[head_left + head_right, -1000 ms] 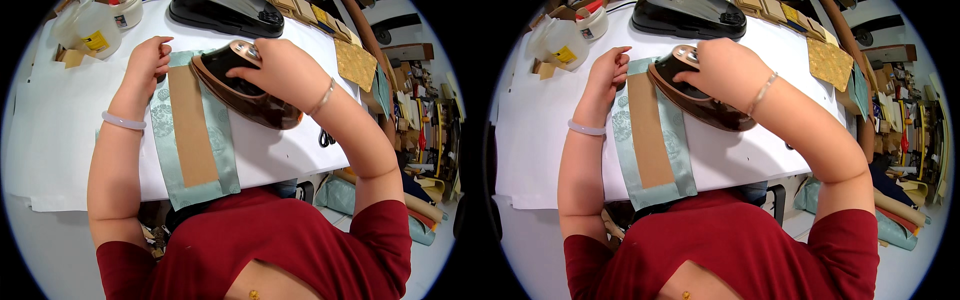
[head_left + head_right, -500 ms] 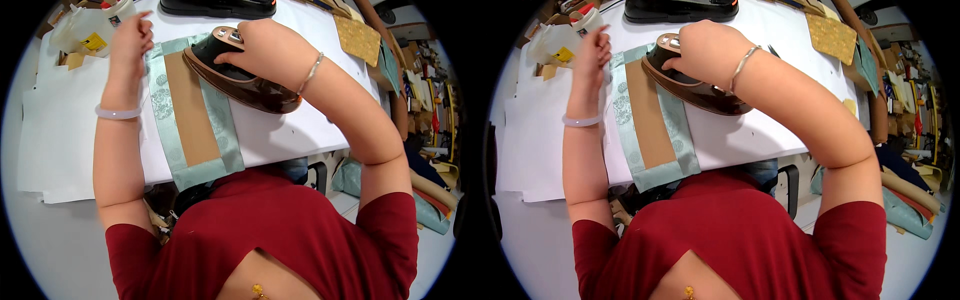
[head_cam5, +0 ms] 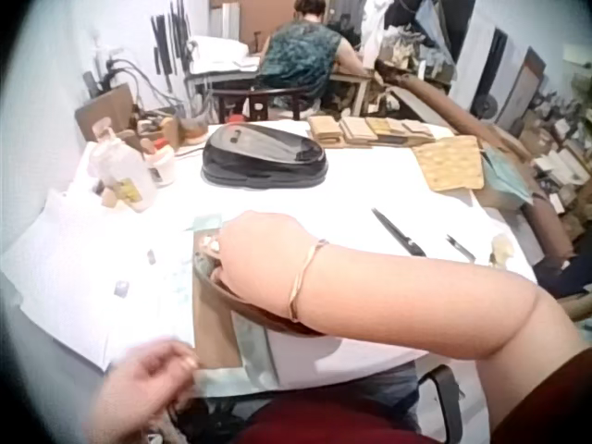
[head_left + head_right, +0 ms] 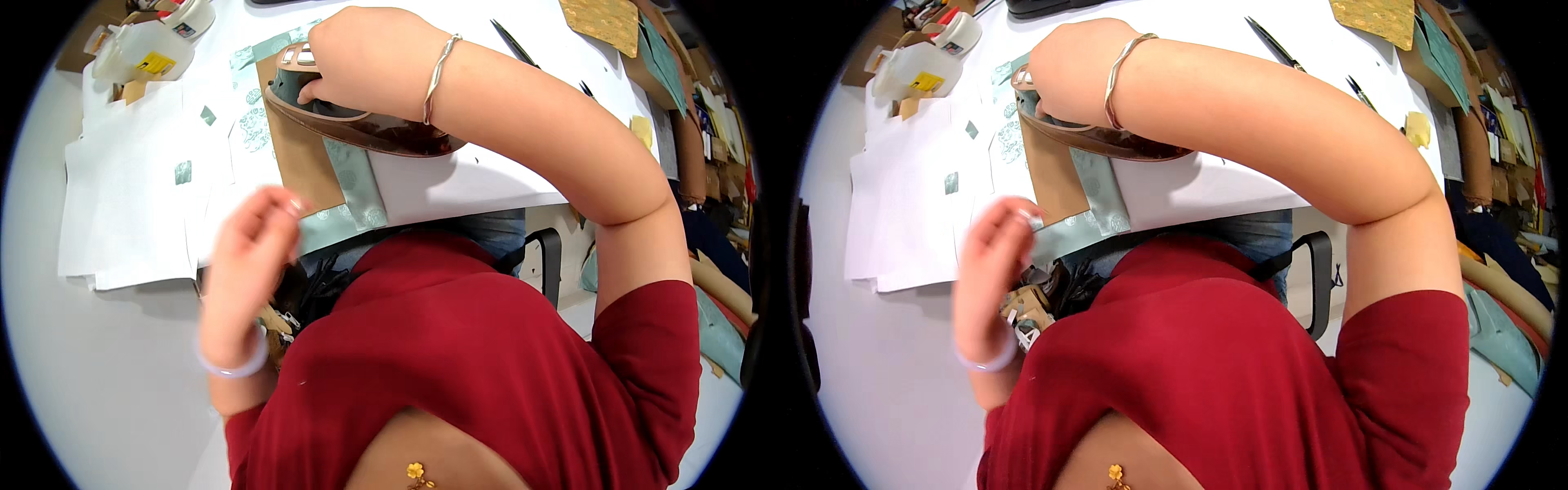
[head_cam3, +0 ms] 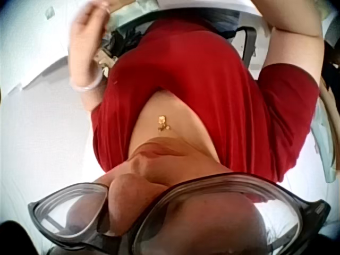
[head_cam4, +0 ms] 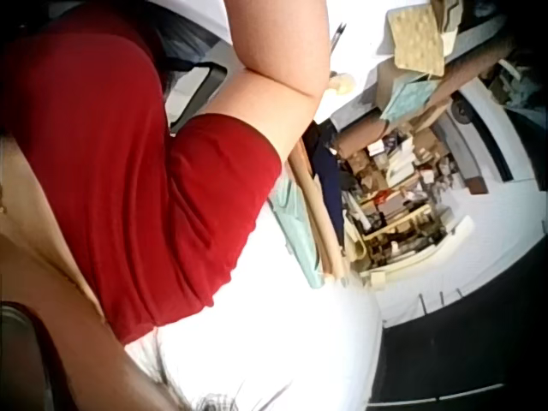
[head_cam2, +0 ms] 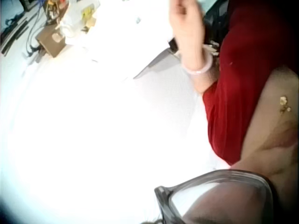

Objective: The person trims the edges of a light green patterned fabric covering a rectangular cardboard piece using scissors. They then use an iron to press the fabric onto the cardboard, folding and smoothing the edges. The process is repeated on multiple sides to secure the fabric.

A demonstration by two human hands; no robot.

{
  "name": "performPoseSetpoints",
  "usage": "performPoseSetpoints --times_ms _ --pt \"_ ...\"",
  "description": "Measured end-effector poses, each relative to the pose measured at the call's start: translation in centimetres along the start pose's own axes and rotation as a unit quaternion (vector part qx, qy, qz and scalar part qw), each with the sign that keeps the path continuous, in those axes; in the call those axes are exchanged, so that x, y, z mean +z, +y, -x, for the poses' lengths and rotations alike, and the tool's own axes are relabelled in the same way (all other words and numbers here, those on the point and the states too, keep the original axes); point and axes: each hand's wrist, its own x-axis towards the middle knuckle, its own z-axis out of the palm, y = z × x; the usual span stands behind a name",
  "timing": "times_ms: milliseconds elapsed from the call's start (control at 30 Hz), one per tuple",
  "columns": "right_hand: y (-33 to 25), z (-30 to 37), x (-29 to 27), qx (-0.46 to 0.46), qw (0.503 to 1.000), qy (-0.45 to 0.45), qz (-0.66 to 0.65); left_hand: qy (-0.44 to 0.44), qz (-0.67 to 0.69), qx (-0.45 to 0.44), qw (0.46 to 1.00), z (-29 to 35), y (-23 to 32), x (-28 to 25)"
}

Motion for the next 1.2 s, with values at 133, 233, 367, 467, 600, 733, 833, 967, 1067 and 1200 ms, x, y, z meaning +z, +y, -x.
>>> performPoseSetpoints --times_ms 133,233,367,467,600,733,833,967,1067,1200 --pt "-0.8 -0.2 -0.4 0.009 0.999 -0.044 0.022 0.001 0.093 -0.086 0.992 1.7 -6.1 4.6" --pt "-0.1 0.2 -0.7 -0.072 0.997 0.037 0.011 0.045 0.138 -0.081 0.986 2.3 -7.1 6.3" --pt "0.5 0.9 -1.0 -0.079 0.996 0.031 -0.036 0.075 0.155 -0.069 0.983 1.4 -7.7 7.5" --pt "1.2 0.7 -0.2 -0.105 0.990 0.070 -0.063 0.078 0.181 -0.084 0.977 1.0 -7.2 7.7" --pt "1.0 0.2 0.5 -0.099 0.993 0.061 -0.032 0.067 0.210 -0.113 0.969 0.4 -6.4 7.6" --pt "0.1 -0.4 0.3 -0.065 0.994 -0.060 0.063 0.066 0.201 -0.124 0.970 -0.1 -6.0 7.6" --pt "0.3 -0.1 0.3 -0.062 0.994 -0.060 0.059 0.054 0.203 -0.138 0.968 -0.3 -5.8 7.6" --pt "1.2 -0.2 -0.4 -0.092 0.995 -0.033 0.004 0.065 0.164 -0.133 0.975 -1.1 -5.8 8.0" --pt "4.1 1.0 -2.7 -0.134 0.988 0.031 -0.071 0.104 0.074 -0.097 0.987 -2.0 -6.2 8.2" --pt "6.0 4.4 -4.3 -0.091 0.988 0.079 -0.097 0.152 -0.028 -0.060 0.986 -2.7 -6.5 8.4"
